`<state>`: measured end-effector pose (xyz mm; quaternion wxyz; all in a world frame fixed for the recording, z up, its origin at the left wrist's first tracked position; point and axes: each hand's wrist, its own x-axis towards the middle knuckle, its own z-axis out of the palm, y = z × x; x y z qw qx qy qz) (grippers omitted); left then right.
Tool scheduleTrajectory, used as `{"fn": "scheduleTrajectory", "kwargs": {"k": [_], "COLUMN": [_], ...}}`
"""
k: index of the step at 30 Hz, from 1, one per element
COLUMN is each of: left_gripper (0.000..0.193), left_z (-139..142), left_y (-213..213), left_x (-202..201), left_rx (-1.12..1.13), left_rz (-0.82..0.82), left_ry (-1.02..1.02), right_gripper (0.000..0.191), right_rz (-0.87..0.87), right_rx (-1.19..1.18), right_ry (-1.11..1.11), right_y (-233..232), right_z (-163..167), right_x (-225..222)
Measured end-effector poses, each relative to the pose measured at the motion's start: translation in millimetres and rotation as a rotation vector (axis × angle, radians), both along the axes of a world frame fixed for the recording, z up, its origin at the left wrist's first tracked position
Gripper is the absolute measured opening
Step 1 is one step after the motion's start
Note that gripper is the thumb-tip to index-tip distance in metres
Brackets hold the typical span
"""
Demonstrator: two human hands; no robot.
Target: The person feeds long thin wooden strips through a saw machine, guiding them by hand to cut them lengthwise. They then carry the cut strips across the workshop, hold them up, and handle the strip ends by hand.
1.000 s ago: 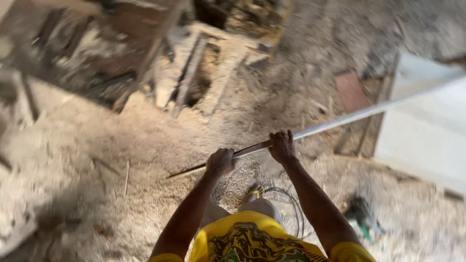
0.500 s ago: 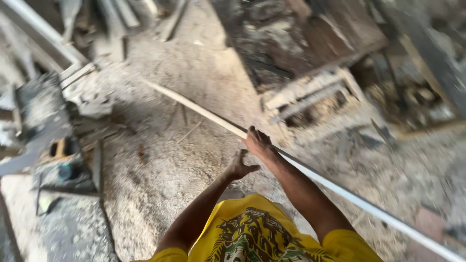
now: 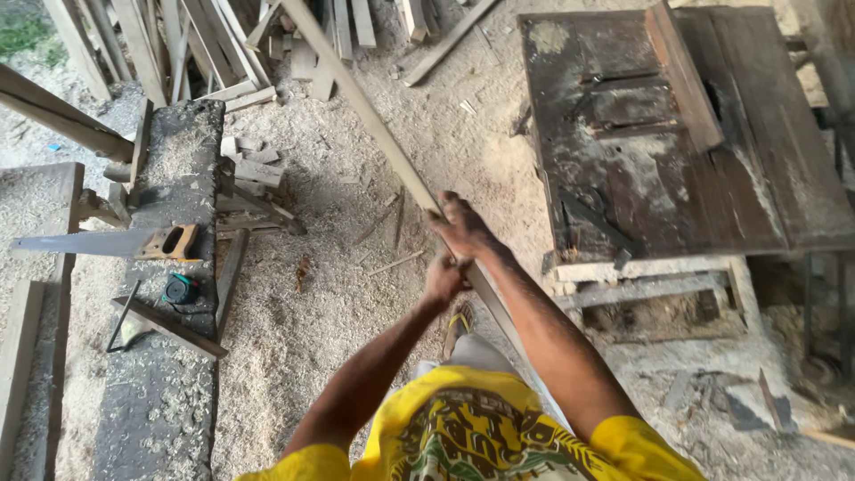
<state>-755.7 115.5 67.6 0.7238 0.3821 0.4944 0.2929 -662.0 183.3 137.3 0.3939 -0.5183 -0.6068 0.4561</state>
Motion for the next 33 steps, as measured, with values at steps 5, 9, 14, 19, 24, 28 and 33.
{"fn": "scheduleTrajectory", "kwargs": {"k": [5,9,14,19,24,28,33], "left_gripper": [0.052,0.060,0.070,0.070,0.071,0.064,0.059], "left_z": [64.5,125.8,152.7,111.5,59.1,70.0,85.0], "left_y": [138.8,236.0,328.5,404.1,486.3,566.6,657.8], "left_x": [6.1,38.4,61.9,78.8,89.3,85.8,79.5], "left_rx": [0.208,0.320,0.509,0.533,0.434,0.468,0.428], "left_rz": [0.009,0.002,-0.022,-0.085,-0.215,-0.210,-0.230], "left_ry": [0.245,0.354,0.272,0.116,0.045,0.076,-0.007], "right_gripper": [0.052,0.085,0.050,0.056,0.060,0.056,0.051], "right_rz": [0.038,0.088,-0.213,-0.228,-0.287,-0.326,-0.361], "right_rx": [-0.202,-0.232,-0.049,0.070,-0.068,0.156,0.115], "right_ry": [-0.174,-0.527,-0.390,-0.416,-0.406,-0.342,-0.157], "right_y": [-0.3,11.9,91.6,199.9,326.3,403.5,475.8], "right_z": [-52.7,-76.0,-96.2,-89.5,-53.3,-25.0,-28.7], "right_x": [110.0,134.5,125.4,142.2,154.1,147.5,124.6]}}
